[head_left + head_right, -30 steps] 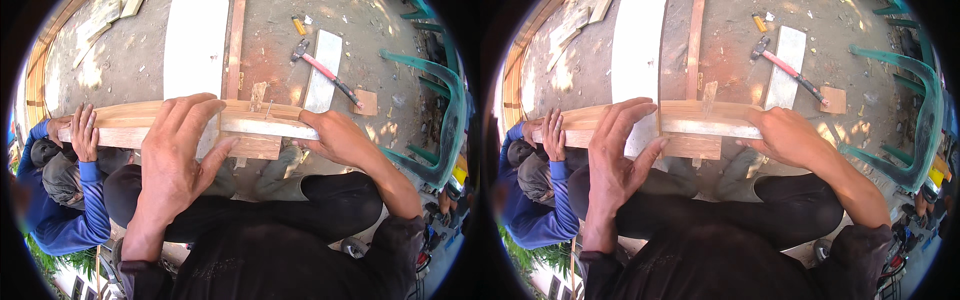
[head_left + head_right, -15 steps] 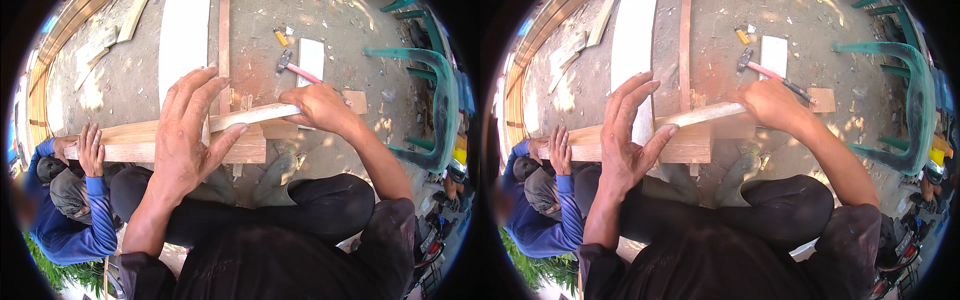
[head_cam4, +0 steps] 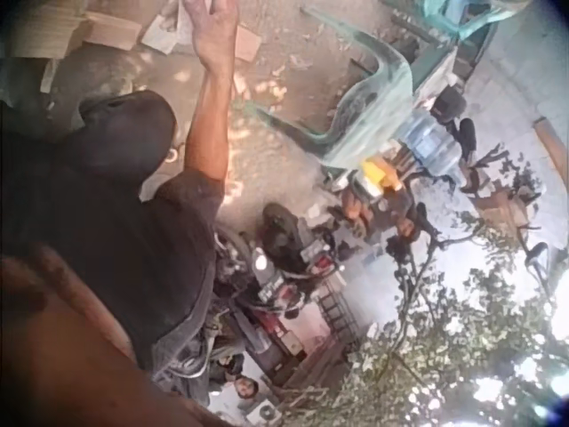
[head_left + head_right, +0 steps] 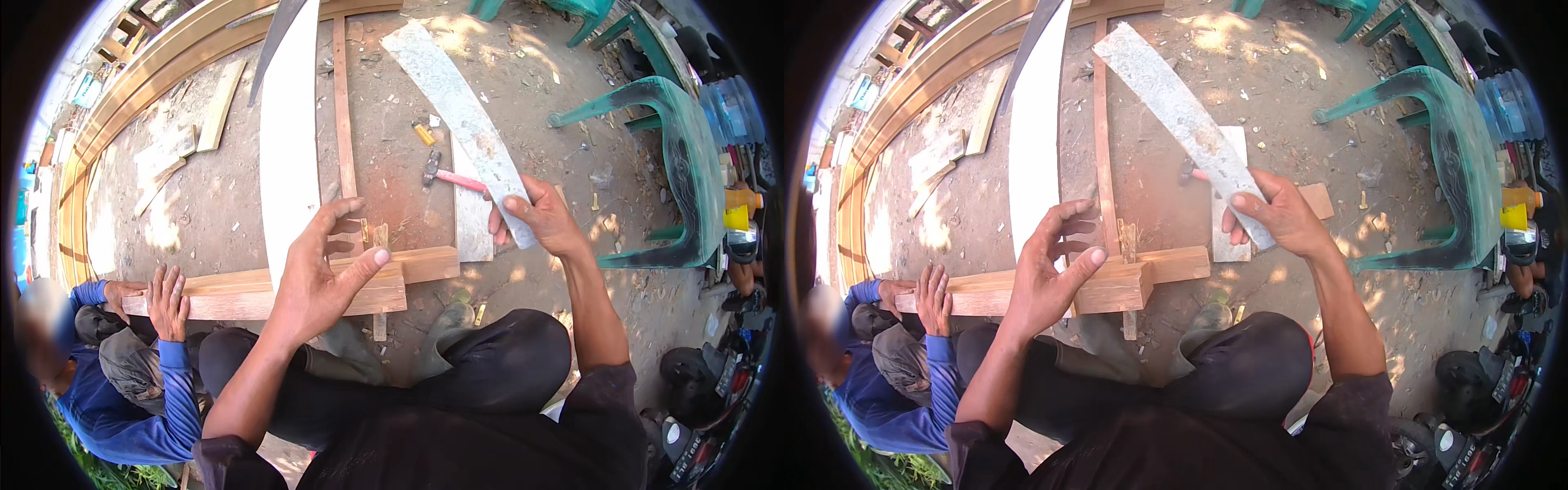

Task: The person measures and marks a wooden board, then hammers a nail into a wooden frame while another person assists by holding the components.

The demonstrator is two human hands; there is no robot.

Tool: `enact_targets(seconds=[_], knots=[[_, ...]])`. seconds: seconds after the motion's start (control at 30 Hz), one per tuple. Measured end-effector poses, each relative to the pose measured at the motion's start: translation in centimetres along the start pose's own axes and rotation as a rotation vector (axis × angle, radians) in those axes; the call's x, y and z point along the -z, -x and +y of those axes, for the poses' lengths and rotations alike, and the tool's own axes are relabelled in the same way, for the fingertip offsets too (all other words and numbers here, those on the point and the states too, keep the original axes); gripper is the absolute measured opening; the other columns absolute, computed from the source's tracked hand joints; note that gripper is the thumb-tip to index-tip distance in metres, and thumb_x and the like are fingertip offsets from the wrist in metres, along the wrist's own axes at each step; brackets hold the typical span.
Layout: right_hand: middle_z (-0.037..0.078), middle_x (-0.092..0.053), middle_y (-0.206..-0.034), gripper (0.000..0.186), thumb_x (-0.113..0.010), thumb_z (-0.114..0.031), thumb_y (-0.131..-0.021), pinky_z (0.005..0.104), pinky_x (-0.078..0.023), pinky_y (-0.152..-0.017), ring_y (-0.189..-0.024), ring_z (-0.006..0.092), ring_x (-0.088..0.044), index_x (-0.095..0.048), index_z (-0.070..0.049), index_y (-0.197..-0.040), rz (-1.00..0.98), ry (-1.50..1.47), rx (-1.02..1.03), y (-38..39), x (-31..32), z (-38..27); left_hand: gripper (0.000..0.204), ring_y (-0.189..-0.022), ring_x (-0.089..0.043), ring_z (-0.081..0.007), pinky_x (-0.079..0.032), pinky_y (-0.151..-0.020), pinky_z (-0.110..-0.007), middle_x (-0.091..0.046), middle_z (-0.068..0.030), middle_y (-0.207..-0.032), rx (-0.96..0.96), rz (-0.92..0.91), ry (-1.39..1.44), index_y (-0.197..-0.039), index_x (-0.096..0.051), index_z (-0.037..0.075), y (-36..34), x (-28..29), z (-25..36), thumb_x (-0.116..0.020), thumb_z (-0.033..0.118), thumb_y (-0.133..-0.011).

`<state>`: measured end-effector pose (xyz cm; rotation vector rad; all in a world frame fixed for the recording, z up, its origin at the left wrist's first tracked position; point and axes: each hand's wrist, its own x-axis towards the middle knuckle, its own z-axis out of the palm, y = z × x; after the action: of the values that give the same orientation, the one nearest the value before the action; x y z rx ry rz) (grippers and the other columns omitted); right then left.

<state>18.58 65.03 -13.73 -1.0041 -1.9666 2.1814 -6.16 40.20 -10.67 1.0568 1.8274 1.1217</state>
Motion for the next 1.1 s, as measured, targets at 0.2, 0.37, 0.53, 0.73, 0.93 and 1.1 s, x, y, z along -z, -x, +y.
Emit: enact_targets(seconds=[0.2, 0.37, 0.53, 0.73, 0.93, 1.1], knots=[[0.014, -0.069, -0.124, 0.052, -0.068, -0.034, -0.104, 0.0373, -0.049, -0.105, -0.124, 0.0213, -0.062, -0.060, 0.002, -0.141, -0.134, 0.081, 0.116, -3.2, -6.6, 2.5, 0.062, -0.122, -0.065, -0.0345, -0.054, -0.098, -0.045, -0.063, -0.0290, -0.133, -0.243, -0.077, 0.221, -0.137, -0.053, -0.008, -7.1, -5.6, 5.8, -0.079, 0.030, -0.095], [0.012, -0.069, -0.130, 0.039, -0.063, -0.024, -0.107, 0.0365, -0.051, -0.104, -0.125, 0.0207, -0.062, -0.063, -0.003, -0.140, 0.207, 0.088, 0.291, -2.1, -0.4, 3.0, 0.035, -0.103, -0.067, -0.0409, -0.054, -0.084, -0.049, -0.066, -0.0243, -0.111, -0.315, 0.040, -0.661, -0.122, -0.059, 0.001, -7.2, -4.6, 5.4, -0.072, 0.020, -0.095], [0.010, -0.067, -0.135, 0.040, -0.061, -0.025, -0.107, 0.0351, -0.051, -0.103, -0.124, 0.0189, -0.063, -0.064, -0.005, -0.141, 0.500, -0.005, 0.221, 3.1, 1.8, 5.5, 0.035, -0.106, -0.065, -0.0348, -0.053, -0.090, -0.047, -0.066, -0.0156, -0.106, -0.405, -0.233, -0.939, -0.118, -0.060, 0.001, -5.1, -6.3, -1.3, -0.070, 0.026, -0.095], [0.009, -0.069, -0.125, 0.047, -0.069, -0.035, -0.103, 0.0326, -0.053, -0.093, -0.113, 0.0166, -0.064, -0.068, -0.003, -0.137, 0.266, 0.339, 0.361, 4.0, 0.8, 5.5, 0.050, -0.110, -0.066, -0.0341, -0.050, -0.097, -0.047, -0.069, -0.0164, -0.107, -0.377, -0.299, -0.767, -0.112, -0.067, 0.001, -5.6, -9.8, -0.2, -0.065, 0.049, -0.099], [0.004, -0.072, -0.100, 0.033, -0.073, -0.028, -0.101, 0.0241, -0.049, -0.057, -0.071, 0.0091, -0.062, -0.078, -0.002, -0.121, 0.136, 0.148, -0.016, 3.9, -1.6, 5.9, 0.060, -0.116, -0.066, -0.0400, -0.054, -0.097, -0.048, -0.070, -0.0217, -0.111, -0.140, -0.495, -0.540, -0.115, -0.067, -0.005, -4.6, -7.8, -3.4, -0.065, 0.053, -0.099], [0.004, -0.070, -0.096, 0.031, -0.072, -0.025, -0.102, 0.0232, -0.048, -0.056, -0.068, 0.0078, -0.061, -0.077, -0.001, -0.120, 0.077, 0.047, -0.044, 2.1, -4.5, 7.1, 0.071, -0.115, -0.065, -0.0435, -0.052, -0.099, -0.051, -0.069, -0.0258, -0.115, -0.085, -0.420, -0.549, -0.125, -0.066, -0.002, -2.3, -5.1, -3.7, -0.073, 0.059, -0.090]])
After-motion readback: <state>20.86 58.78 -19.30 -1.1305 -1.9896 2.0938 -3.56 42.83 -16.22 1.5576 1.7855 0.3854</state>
